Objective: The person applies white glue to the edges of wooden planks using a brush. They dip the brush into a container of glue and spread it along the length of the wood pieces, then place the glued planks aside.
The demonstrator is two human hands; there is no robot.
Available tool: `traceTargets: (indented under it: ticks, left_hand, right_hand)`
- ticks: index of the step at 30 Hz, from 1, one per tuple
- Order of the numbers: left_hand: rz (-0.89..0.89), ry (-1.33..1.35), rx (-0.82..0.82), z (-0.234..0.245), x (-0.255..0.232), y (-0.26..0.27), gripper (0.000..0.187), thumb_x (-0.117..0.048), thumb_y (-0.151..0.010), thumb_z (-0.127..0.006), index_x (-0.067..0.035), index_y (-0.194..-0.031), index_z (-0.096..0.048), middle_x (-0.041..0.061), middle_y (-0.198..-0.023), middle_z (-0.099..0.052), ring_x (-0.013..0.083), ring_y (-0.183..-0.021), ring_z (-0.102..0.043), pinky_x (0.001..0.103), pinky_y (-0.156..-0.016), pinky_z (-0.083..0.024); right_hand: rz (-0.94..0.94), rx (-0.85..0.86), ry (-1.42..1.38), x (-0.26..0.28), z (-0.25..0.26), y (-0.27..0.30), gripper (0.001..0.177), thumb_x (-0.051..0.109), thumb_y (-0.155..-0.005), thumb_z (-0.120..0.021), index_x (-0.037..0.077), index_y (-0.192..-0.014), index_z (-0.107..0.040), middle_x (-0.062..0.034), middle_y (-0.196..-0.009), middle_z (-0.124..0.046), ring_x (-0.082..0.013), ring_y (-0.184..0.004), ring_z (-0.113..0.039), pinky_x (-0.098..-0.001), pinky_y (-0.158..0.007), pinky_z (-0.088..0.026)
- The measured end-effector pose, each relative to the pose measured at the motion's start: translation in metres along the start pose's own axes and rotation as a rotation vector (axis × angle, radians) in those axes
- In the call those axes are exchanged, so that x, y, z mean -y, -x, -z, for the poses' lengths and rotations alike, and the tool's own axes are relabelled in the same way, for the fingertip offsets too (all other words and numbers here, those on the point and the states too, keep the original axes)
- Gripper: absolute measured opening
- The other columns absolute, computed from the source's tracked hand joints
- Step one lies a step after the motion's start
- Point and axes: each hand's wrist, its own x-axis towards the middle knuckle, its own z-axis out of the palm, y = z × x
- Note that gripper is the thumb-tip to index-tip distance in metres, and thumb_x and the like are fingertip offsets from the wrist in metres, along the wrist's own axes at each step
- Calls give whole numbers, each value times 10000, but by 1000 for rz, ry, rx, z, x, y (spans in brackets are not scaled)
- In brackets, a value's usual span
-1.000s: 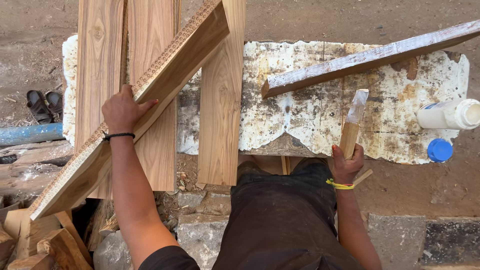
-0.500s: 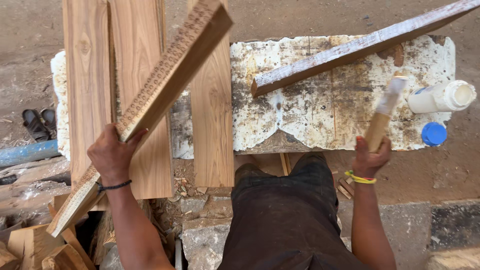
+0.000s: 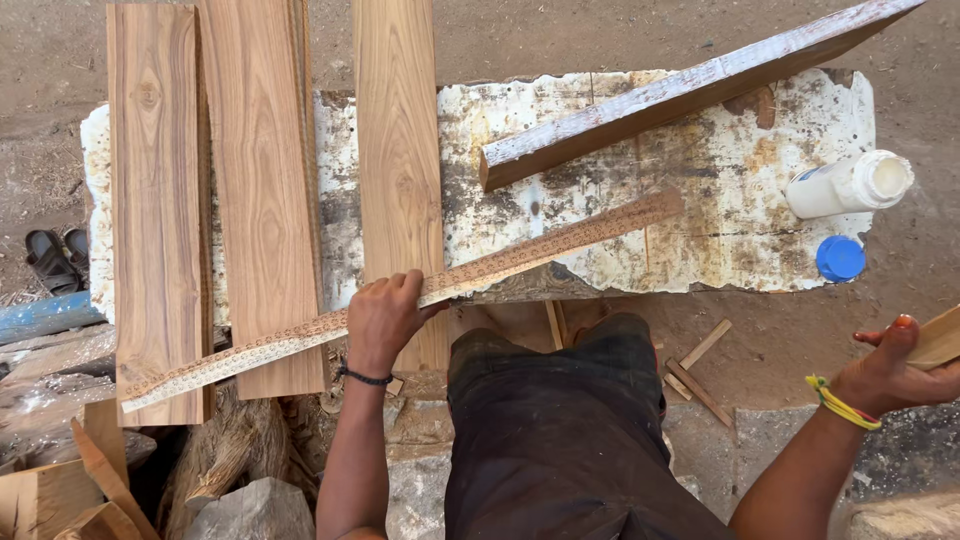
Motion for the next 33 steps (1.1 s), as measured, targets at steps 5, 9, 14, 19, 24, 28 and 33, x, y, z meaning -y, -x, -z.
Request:
traceTargets:
  ticks: [5,9,14,19,24,28,33]
  left_hand:
    - [-40,-27,23,-25,-44,-24,608,-652,-643,-785,-118,-892,-637,16,-633,-645,157,-521,-615,317,-463,-484]
    - [-16,-50,97,-48,-87,-56,575,-647,-715,-786,-116,-866,-625,27,-686,-681,179,-578,-655,340,-512,-514]
    - [-29,-69,97,-66,-151,-94,596,-646,-696,-799,-111,-898,-630,57,-705,-702,196,-586,-676,336,-503,-522]
    - [-22,-45,104,-89,-206,-122,624,-650,-680,-811,-107,-934,-639,67,-697,-706,205,-587,-684,349,-489,-525]
    - [-15,-42,12,-111,-251,-148,559,-631,-718,-809,-127,-874,-624,47,-711,-709,195,-594,-678,334,-478,-510]
    - [16,-54,45,-125,-268,-162,572,-634,-744,-811,-108,-865,-621,33,-697,-703,168,-524,-639,323,-416,-468]
    - [25,-38,-20,-125,-264,-159,493,-580,-765,-841,-148,-851,-620,13,-643,-667,153,-502,-610,318,-440,-450]
  right_hand:
    - [-226,-80,132,-4,22,-14,674,397,-1002,-885,-140,-1162,-510,-150,-1034,-601,-168,-753,-586,-261,-625,-552]
    - [11,-49,248,-44,60,-31,683,351,-959,-810,-173,-1256,-488,-175,-1166,-613,-213,-857,-638,-332,-655,-576]
    - [135,121,608,-95,115,-71,654,471,-961,-753,-120,-1184,-583,-153,-1017,-591,-313,-878,-564,-437,-842,-519]
    - [133,258,644,-124,135,-118,597,487,-1039,-690,-59,-1268,-615,-189,-1083,-654,-353,-955,-652,-430,-865,-516]
    - [210,501,759,-130,141,-153,346,314,-1123,-691,9,-1283,-653,-173,-1139,-717,-340,-992,-706,-409,-847,-542]
    - [197,614,789,-123,134,-187,293,274,-1086,-781,90,-1300,-702,-127,-1038,-724,-280,-877,-706,-356,-747,-525]
    - [271,756,941,-109,83,-218,222,297,-1041,-792,196,-1233,-745,-28,-953,-731,-199,-698,-677,-315,-614,-509]
